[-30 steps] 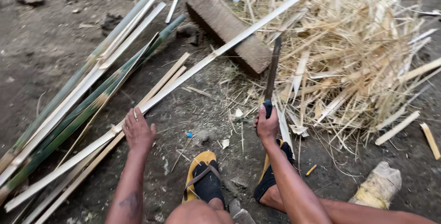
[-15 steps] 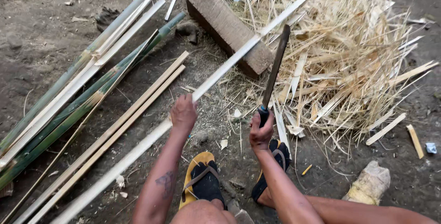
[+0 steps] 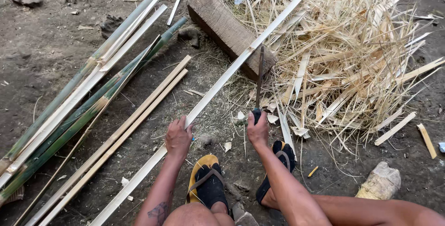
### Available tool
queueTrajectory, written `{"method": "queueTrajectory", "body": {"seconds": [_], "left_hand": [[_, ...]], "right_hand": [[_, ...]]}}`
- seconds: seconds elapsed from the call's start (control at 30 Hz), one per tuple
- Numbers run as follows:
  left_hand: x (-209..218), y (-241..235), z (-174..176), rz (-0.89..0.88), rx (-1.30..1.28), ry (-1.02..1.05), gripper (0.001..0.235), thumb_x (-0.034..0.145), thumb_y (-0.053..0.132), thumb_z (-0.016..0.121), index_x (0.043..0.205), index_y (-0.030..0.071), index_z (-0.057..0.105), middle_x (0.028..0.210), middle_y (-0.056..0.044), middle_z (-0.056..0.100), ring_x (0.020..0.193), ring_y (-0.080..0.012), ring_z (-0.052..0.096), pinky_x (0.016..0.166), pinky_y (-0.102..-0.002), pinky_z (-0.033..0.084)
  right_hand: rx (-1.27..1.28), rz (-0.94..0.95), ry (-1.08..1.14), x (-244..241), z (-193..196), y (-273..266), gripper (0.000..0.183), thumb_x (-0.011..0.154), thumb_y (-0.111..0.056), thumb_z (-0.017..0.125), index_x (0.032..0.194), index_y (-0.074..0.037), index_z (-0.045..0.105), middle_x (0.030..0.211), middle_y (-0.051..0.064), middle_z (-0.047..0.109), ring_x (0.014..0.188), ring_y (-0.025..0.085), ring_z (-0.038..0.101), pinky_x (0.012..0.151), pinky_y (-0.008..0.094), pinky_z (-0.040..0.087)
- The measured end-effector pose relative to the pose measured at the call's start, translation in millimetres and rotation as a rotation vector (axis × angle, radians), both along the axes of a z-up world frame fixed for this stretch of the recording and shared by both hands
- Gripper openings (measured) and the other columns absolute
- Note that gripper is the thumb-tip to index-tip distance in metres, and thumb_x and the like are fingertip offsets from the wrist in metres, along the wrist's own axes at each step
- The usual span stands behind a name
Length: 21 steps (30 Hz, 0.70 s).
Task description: The person uses a machete to split long bamboo poles into thinner strips. They repeatedly strike the bamboo against a wooden block to separate the material and then place the finished strips on the ground.
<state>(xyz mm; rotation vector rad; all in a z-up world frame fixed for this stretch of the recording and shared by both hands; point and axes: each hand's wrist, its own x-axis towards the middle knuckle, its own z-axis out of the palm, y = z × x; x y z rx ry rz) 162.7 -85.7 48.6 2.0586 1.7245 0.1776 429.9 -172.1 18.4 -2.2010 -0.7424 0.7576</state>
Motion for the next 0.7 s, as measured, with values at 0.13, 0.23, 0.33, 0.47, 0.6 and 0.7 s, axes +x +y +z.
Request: {"method": "queueTrajectory", "body": {"seconds": [0.13, 0.23, 0.33, 0.47, 0.6, 0.7], "left_hand": [[-0.9, -0.6, -1.5, 0.002, 0.056, -0.018, 0.039, 0.091, 0.026, 0.07, 0.124, 0.008, 0.063, 0.103, -0.011, 0.067, 0.097, -0.025, 0.065, 0.083, -0.04, 0.057], [-0.8, 1.3, -4.7, 0.015, 0.018, 0.0, 0.036, 0.093, 0.028, 0.07, 0.124, 0.009, 0.064, 0.103, -0.01, 0.067, 0.099, -0.0245, 0.065, 0.083, -0.04, 0.057], [-0.4, 1.7, -8.7, 0.025, -0.049, 0.001, 0.035, 0.094, 0.028, 0.07, 0.124, 0.01, 0.064, 0.104, -0.009, 0.067, 0.098, -0.0235, 0.065, 0.083, -0.038, 0.057], [-2.3, 1.3, -15.4, 0.02, 0.013, -0.018, 0.036, 0.092, 0.028, 0.072, 0.122, 0.01, 0.065, 0.103, -0.009, 0.067, 0.097, -0.0235, 0.065, 0.083, -0.039, 0.057], [-1.2, 2.5, -21.4, 0.045, 0.003, -0.035, 0.039, 0.093, 0.028, 0.071, 0.127, 0.012, 0.063, 0.103, -0.008, 0.067, 0.093, -0.022, 0.065, 0.08, -0.038, 0.058], [3.8, 12.0, -24.4, 0.008, -0.018, 0.007, 0.037, 0.094, 0.03, 0.07, 0.126, 0.013, 0.063, 0.1, -0.007, 0.067, 0.09, -0.0211, 0.064, 0.079, -0.036, 0.058]], "right_hand": [[0.117, -0.043, -0.023, -5.2, 0.8, -13.2, 0.044, 0.105, -0.048, 0.047, 0.119, -0.007, 0.054, 0.075, 0.007, 0.067, 0.062, 0.019, 0.067, 0.056, 0.035, 0.056], [0.378, -0.053, -0.03, -10.9, 4.4, -18.4, 0.047, 0.105, -0.047, 0.047, 0.127, -0.005, 0.046, 0.076, 0.009, 0.063, 0.061, 0.02, 0.063, 0.057, 0.035, 0.056], [0.589, -0.027, -0.129, -12.4, 2.9, -17.7, 0.052, 0.105, -0.047, 0.049, 0.128, -0.001, 0.042, 0.077, 0.009, 0.062, 0.065, 0.019, 0.065, 0.063, 0.036, 0.055], [0.35, 0.015, -0.111, -1.3, -10.5, -9.5, 0.052, 0.103, -0.049, 0.047, 0.126, -0.003, 0.043, 0.077, 0.008, 0.065, 0.064, 0.018, 0.066, 0.062, 0.035, 0.055], [0.023, 0.113, -0.144, 8.7, -25.0, -11.4, 0.051, 0.104, -0.05, 0.053, 0.121, -0.003, 0.048, 0.085, 0.01, 0.065, 0.069, 0.021, 0.065, 0.06, 0.038, 0.053], [0.048, 0.004, 0.109, 2.8, -25.3, -15.1, 0.052, 0.103, -0.053, 0.043, 0.123, -0.006, 0.053, 0.081, 0.01, 0.063, 0.061, 0.024, 0.062, 0.053, 0.041, 0.053]]}}
